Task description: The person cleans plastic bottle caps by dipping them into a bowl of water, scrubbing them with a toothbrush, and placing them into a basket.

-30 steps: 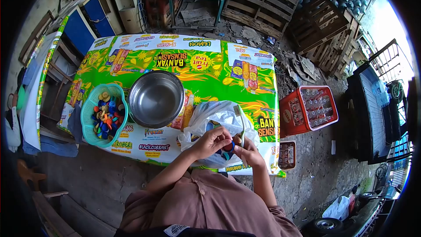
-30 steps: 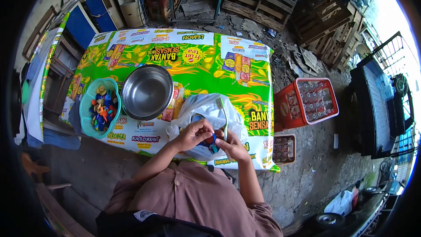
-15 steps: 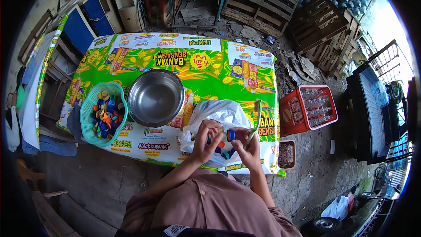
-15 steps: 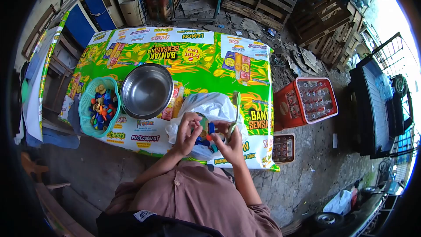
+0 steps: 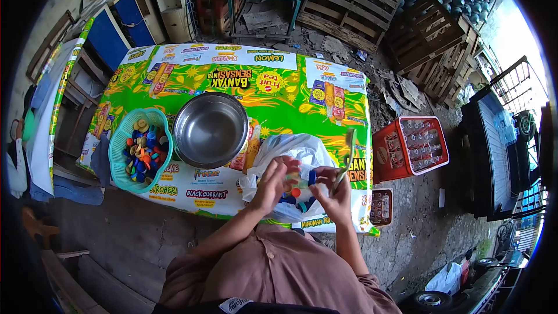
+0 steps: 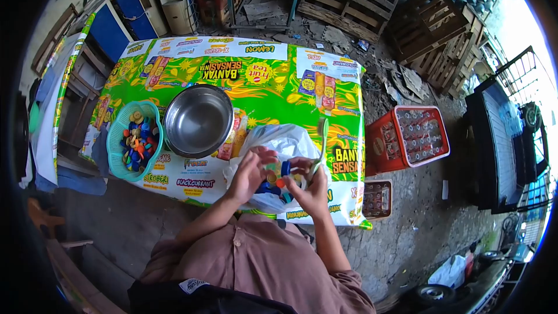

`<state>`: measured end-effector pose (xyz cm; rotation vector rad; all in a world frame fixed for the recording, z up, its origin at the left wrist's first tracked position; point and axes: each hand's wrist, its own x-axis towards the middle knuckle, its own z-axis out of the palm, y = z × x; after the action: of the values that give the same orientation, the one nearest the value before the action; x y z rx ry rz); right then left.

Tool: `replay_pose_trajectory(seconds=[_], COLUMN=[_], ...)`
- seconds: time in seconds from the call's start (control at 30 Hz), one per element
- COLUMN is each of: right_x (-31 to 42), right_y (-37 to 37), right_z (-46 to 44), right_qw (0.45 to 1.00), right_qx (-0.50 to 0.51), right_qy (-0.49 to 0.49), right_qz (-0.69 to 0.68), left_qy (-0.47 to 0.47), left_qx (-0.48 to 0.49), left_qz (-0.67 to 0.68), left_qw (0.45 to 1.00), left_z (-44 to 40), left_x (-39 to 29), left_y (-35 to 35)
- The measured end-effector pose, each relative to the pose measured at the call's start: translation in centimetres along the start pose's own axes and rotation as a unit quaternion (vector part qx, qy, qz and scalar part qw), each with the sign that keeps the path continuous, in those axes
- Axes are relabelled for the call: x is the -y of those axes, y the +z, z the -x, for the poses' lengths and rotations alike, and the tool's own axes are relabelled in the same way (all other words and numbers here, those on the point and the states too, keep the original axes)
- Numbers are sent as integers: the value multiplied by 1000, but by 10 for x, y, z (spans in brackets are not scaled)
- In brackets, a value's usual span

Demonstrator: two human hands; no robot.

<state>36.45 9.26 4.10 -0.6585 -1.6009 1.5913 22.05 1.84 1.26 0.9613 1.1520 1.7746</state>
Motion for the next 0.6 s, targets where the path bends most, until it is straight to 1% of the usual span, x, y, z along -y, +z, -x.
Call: replay_pose_trajectory(seconds=[0.03,0.07,0.1,0.13,0.2,0.23,0.27,0.33,0.37,0.4,0.43,0.47,0.5,0.53,0.57,0.6], right_x=[13,29,44,58,67,65,62,22,-30,-69,-70,-68,-69,-72,-73,-73], right_y=[5,11,20,32,60,76,94,134,145,153,162,164,163,165,170,173], right_z=[-10,-20,-30,-38,-56,-63,-71,-94,-115,-125,-126,-132,-133,-130,-131,-134], right_qw=[997,989,974,967,955,945,933,927,901,860,862,893,918,919,959,963], right_qx=[6,12,18,17,19,33,46,107,175,241,240,231,227,232,243,246], right_qy=[-41,-81,-135,-152,-232,-263,-293,-271,-216,-156,-159,-144,-117,-110,0,106], right_qz=[64,126,182,203,183,193,204,235,332,422,417,359,302,300,145,-13], left_qy=[-136,-259,-246,-229,-148,-124,-93,-42,-25,-10,-9,21,30,27,53,41], left_qx=[-35,-68,-73,-104,-123,-186,-192,-293,-322,-352,-383,-378,-366,-346,-307,-248], left_qz=[250,480,470,462,444,424,429,375,347,318,264,196,84,-34,-135,-314], left_qw=[958,835,845,850,875,877,878,878,880,880,885,904,926,937,941,916], left_z=[0,2,4,5,14,18,23,37,42,49,53,57,55,56,48,41], left_x=[2,5,14,5,10,5,3,-16,-18,-18,-29,-33,-36,-41,-45,-59], left_y=[-5,-12,-23,-27,-54,-63,-78,-97,-114,-128,-136,-146,-155,-163,-168,-173])
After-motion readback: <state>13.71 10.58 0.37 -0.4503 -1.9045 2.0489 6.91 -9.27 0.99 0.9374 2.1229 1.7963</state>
